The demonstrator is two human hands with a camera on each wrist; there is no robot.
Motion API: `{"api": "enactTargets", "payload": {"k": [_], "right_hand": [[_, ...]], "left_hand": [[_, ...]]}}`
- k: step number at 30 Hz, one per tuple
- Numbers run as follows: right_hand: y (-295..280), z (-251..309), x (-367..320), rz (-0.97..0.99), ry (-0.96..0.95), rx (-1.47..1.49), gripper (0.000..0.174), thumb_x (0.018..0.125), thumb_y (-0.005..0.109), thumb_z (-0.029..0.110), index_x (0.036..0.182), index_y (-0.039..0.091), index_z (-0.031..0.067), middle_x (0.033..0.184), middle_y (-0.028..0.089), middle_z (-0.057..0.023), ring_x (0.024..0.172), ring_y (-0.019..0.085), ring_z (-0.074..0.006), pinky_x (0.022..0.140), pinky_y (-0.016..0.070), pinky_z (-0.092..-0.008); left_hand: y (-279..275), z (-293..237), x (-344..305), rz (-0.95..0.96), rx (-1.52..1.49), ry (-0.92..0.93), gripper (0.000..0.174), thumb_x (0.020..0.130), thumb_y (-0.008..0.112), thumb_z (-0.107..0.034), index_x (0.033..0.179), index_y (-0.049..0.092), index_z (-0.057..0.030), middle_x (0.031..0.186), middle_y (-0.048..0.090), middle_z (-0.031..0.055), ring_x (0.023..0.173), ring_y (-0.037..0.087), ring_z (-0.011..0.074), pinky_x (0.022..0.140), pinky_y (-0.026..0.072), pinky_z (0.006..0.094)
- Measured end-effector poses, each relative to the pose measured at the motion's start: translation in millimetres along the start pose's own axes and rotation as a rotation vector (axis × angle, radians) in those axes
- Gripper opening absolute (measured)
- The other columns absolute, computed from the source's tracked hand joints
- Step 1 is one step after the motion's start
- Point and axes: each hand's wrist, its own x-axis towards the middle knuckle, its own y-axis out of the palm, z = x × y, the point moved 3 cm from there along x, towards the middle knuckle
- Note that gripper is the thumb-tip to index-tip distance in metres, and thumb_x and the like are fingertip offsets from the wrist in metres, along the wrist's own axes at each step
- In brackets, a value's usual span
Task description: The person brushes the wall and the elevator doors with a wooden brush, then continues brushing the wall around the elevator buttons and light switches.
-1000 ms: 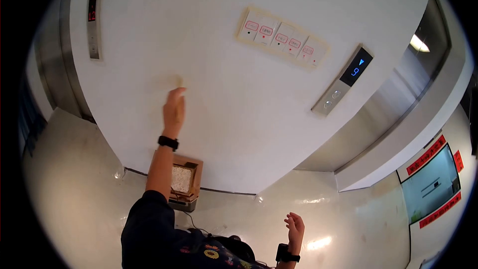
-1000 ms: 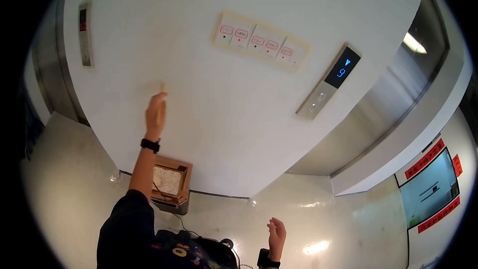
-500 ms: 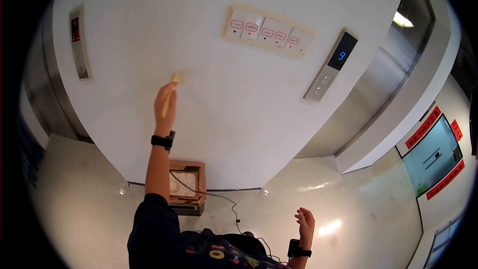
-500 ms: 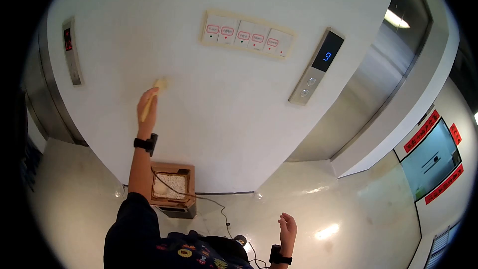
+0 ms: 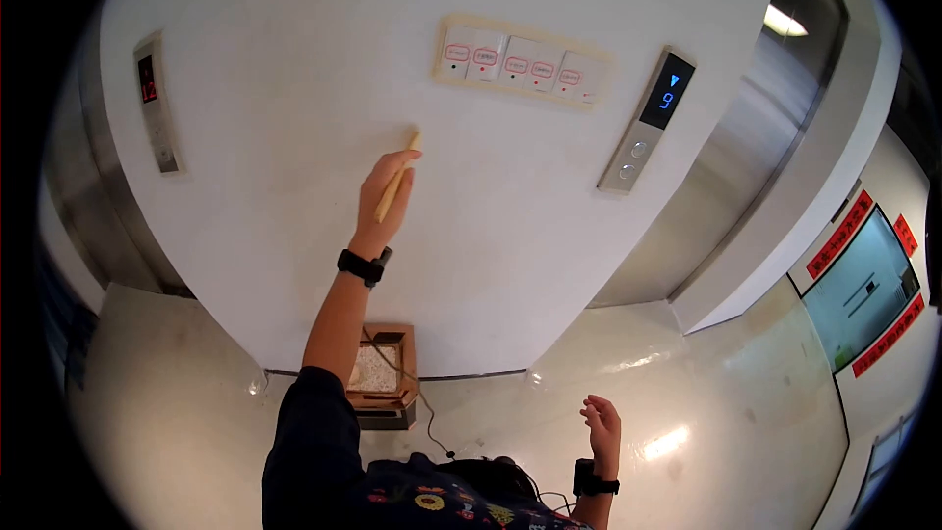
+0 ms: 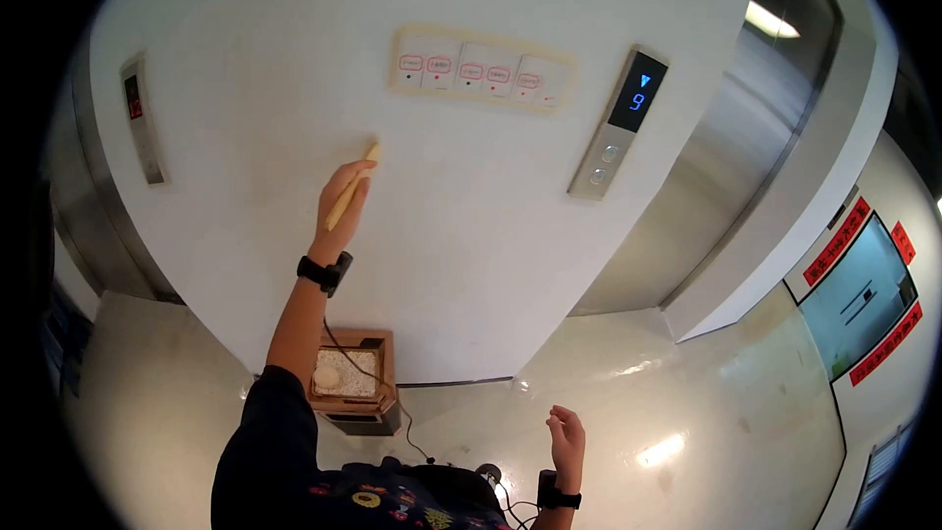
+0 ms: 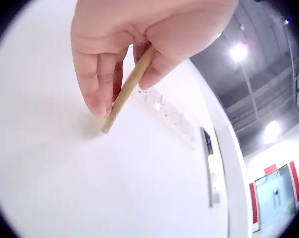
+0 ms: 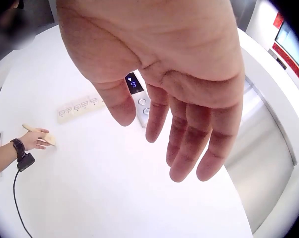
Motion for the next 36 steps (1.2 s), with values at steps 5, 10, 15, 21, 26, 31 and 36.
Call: {"api": "enactTargets", "payload": {"k": [5, 10, 15, 21, 26, 31, 36], "right_hand": [[-22.1, -27.3, -5.0, -0.039, -0.014, -0.048, 0.029, 0.087, 0.054, 0.022, 0.11, 0.055, 0.0039, 0.101, 0.061, -0.0076, 0.086, 0.059, -0.0153, 0.073, 0.0441, -0.0278], [-37.8, -29.4, -16.4, -0.113, 0.035, -0.061, 0.029, 0.086, 0.054, 0.021, 0.109, 0.055, 0.0042, 0.1, 0.061, -0.008, 0.084, 0.059, -0.0148, 0.071, 0.0448, -0.0269], [-44.3, -39.2, -16.1, -0.121, 0.014, -0.068, 0.028, 0.086, 0.054, 0.02, 0.109, 0.055, 0.0043, 0.098, 0.061, -0.0064, 0.083, 0.059, -0.0139, 0.069, 0.0445, -0.0262], [-27.0, -22.7, -11.8, -0.08, -0.012, -0.03, 0.027, 0.086, 0.054, 0.019, 0.108, 0.056, 0.0039, 0.097, 0.061, -0.0056, 0.083, 0.059, -0.0133, 0.069, 0.0436, -0.0253], [-16.5, -16.9, -13.9, -0.063, -0.031, -0.017, 0.026, 0.085, 0.056, 0.017, 0.107, 0.056, 0.003, 0.098, 0.061, -0.006, 0.083, 0.058, -0.0131, 0.07, 0.0431, -0.0243], [-14.1, -19.6, -19.1, -0.076, -0.012, -0.029, 0.025, 0.085, 0.056, 0.014, 0.106, 0.057, 0.0011, 0.095, 0.062, -0.0074, 0.082, 0.058, -0.0142, 0.071, 0.0454, -0.0259], [-16.1, -12.5, -25.1, -0.087, -0.025, -0.05, 0.024, 0.085, 0.055, 0.013, 0.106, 0.057, 0.0004, 0.096, 0.062, -0.008, 0.082, 0.059, -0.015, 0.071, 0.0459, -0.0256]], "left_hand": [[18.6, -8.5, 17.7, -0.002, -0.147, -0.051, 0.02, 0.086, 0.049, -0.006, 0.105, 0.056, -0.0051, 0.1, 0.059, 0.0088, 0.084, 0.055, 0.0185, 0.076, 0.043, 0.0269], [-26.0, 21.2, 27.0, -0.227, -0.05, 0.007, 0.019, 0.088, 0.047, -0.009, 0.103, 0.057, -0.0018, 0.103, 0.06, 0.0091, 0.093, 0.056, 0.0206, 0.083, 0.0418, 0.029], [-75.0, 10.1, 15.4, -0.499, 0.23, -0.117, 0.021, 0.089, 0.045, -0.012, 0.107, 0.056, -0.0077, 0.104, 0.057, 0.0058, 0.093, 0.054, 0.0182, 0.082, 0.0426, 0.0299], [-45.5, 6.9, 28.5, -0.42, 0.103, -0.018, 0.021, 0.089, 0.045, -0.013, 0.106, 0.056, -0.0074, 0.104, 0.056, 0.0049, 0.095, 0.053, 0.018, 0.084, 0.0406, 0.0302], [7.9, -3.9, 51.5, -0.445, -0.41, -0.158, 0.026, 0.088, 0.05, -0.019, 0.111, 0.051, -0.0069, 0.106, 0.052, 0.0039, 0.091, 0.049, 0.0139, 0.077, 0.0429, 0.0285], [70.0, -12.3, 48.4, -0.317, -0.618, -0.129, 0.026, 0.088, 0.05, -0.02, 0.111, 0.049, -0.0079, 0.106, 0.05, 0.002, 0.088, 0.048, 0.0096, 0.07, 0.0453, 0.0258], [111.7, -13.9, 13.5, 0.12, -0.755, -0.315, 0.031, 0.087, 0.051, -0.02, 0.114, 0.048, -0.0055, 0.113, 0.05, 0.0057, 0.099, 0.054, 0.0162, 0.07, 0.0503, 0.0304]]}}
